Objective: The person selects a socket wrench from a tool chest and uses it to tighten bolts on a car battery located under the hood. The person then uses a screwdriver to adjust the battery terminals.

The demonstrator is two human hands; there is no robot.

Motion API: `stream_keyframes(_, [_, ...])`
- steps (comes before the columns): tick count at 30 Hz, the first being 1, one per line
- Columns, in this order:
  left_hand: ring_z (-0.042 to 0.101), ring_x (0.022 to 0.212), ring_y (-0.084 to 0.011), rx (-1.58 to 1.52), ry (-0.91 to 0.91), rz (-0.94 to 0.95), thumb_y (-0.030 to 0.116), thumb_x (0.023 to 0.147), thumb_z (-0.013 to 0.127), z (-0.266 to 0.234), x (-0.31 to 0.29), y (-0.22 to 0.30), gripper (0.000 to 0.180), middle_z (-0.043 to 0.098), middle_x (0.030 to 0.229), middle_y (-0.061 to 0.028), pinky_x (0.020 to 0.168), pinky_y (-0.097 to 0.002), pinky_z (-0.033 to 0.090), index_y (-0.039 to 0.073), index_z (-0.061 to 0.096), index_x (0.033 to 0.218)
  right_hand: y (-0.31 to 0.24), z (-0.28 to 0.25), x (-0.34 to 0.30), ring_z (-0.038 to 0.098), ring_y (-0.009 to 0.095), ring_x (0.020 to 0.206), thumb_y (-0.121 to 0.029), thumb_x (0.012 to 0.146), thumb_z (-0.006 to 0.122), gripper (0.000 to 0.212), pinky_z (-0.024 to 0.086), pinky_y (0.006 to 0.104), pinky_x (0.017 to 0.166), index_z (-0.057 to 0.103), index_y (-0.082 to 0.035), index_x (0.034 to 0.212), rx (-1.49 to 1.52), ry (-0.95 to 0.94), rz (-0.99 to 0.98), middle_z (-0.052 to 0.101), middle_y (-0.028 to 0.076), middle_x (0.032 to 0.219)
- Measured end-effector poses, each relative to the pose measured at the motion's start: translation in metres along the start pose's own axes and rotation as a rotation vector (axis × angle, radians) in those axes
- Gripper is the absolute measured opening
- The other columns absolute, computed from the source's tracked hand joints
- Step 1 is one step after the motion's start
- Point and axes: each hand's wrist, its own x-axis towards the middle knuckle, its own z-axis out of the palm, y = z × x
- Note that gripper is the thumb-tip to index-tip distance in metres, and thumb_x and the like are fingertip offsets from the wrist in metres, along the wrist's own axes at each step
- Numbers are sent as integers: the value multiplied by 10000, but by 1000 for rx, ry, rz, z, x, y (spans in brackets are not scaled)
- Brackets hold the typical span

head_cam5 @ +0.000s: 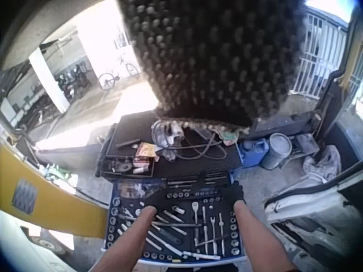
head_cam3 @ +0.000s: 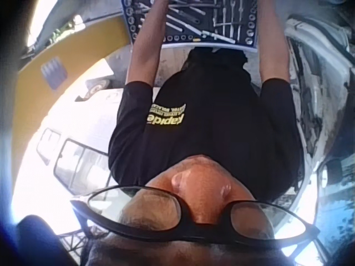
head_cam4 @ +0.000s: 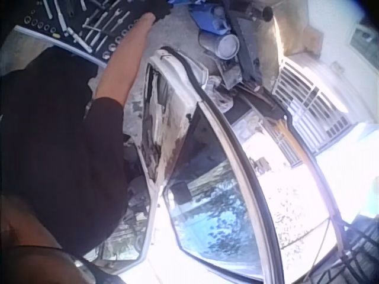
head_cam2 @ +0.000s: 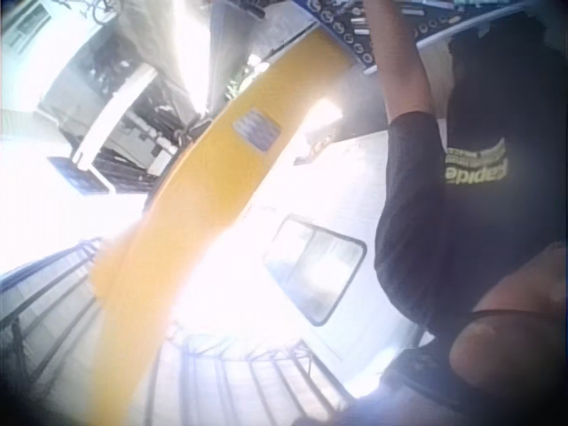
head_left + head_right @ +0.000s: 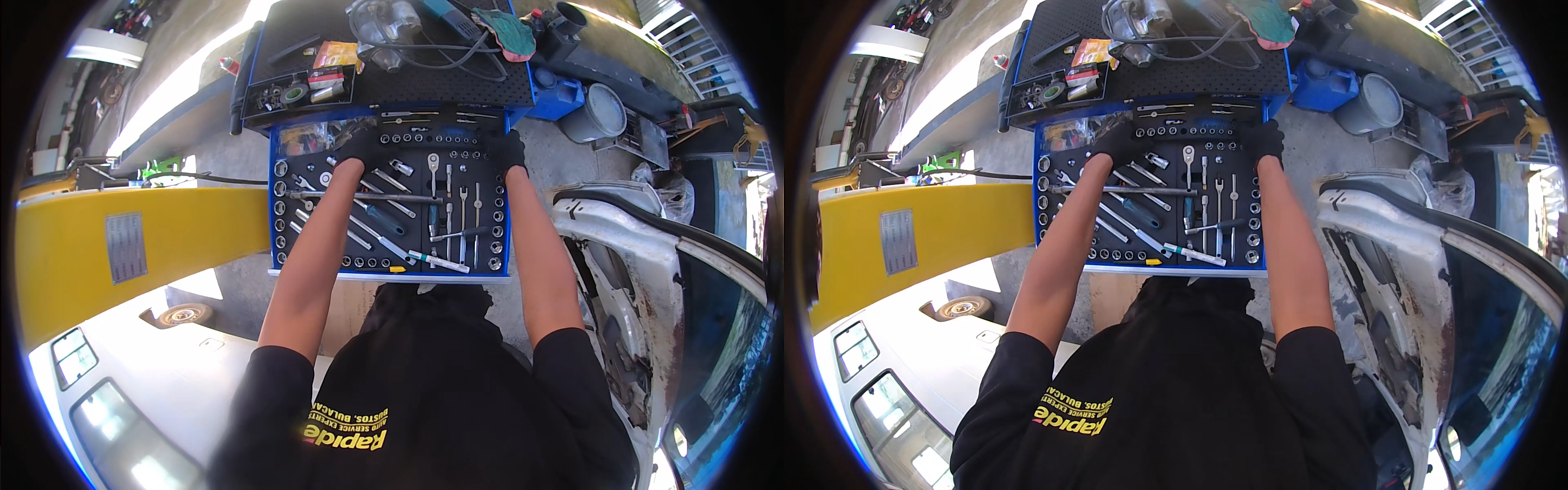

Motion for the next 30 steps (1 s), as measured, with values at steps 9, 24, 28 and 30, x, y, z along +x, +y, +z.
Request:
stream_keyframes(9, [674, 1213, -408, -199, 292, -260, 644, 754, 793, 42, 38, 11, 861, 703, 1296, -241, 1033, -472, 541, 48, 655, 1360, -86, 7, -78, 382, 559, 1452, -654, 700, 869, 1241, 444, 711, 1053, 328, 30, 1583, -438, 82, -144, 296, 364, 1610])
stream_keyframes(24, [731, 1104, -360, -9, 316, -176, 583, 848, 708, 51, 47, 24, 572, 759, 1169, -207, 963, -452, 576, 106, 799, 1151, -121, -3, -76, 544, 435, 1368, -722, 607, 872, 989, 450, 553, 1129, 665, -192, 1416, -607, 49, -90, 507, 203, 1537])
stream_keyframes(28, [726, 1111, -379, 18, 184, -174, 559, 875, 690, 22, 49, 28, 554, 754, 1188, -205, 974, -475, 567, 89, 792, 1149, -75, -19, -31, 604, 444, 1291, -608, 793, 770, 702, 446, 556, 1115, 714, -174, 1342, -582, 16, -195, 649, 216, 1383])
stream_keyframes(30, [718, 1132, -382, -74, 161, -231, 555, 893, 675, 13, 48, 14, 544, 749, 1208, -206, 987, -485, 560, 101, 786, 1172, -48, -22, -13, 642, 437, 1225, -524, 869, 711, 548, 466, 548, 1079, 737, -193, 1305, -580, -17, -299, 708, 213, 1278])
